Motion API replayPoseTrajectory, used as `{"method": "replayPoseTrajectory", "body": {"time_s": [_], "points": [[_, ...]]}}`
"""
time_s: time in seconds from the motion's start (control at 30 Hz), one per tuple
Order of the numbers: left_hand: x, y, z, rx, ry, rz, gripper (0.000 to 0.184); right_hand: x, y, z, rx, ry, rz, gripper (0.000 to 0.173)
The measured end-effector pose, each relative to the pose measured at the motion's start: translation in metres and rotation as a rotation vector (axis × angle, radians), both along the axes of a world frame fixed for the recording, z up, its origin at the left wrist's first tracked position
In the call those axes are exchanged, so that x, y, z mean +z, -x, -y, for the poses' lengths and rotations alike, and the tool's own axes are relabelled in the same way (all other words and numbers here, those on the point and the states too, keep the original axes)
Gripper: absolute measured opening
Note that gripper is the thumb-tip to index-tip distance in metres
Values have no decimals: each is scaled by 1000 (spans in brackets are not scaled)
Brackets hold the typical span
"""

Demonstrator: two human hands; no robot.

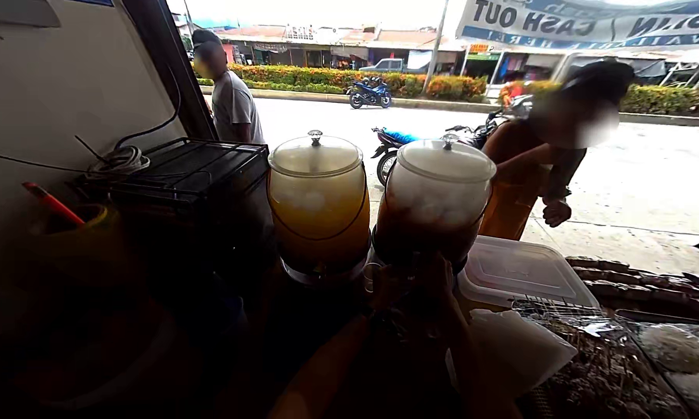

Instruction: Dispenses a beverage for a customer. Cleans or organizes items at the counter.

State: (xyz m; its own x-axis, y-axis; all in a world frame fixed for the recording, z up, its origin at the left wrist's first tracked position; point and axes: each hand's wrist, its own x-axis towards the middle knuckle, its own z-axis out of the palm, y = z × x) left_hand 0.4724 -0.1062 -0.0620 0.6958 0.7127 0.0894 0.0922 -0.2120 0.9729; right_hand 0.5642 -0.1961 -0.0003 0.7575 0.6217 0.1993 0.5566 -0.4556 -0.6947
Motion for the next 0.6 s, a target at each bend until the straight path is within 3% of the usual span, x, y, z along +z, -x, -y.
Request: {"method": "replayPoseTrajectory", "body": {"time_s": [0.37,0.6], "points": [[-2,0,3,62,-44,10,18,5,0,1,-9,59,-42,34],[6,2,1,94,-62,-99,24,9,3,3,-17,117,-53,34]]}}
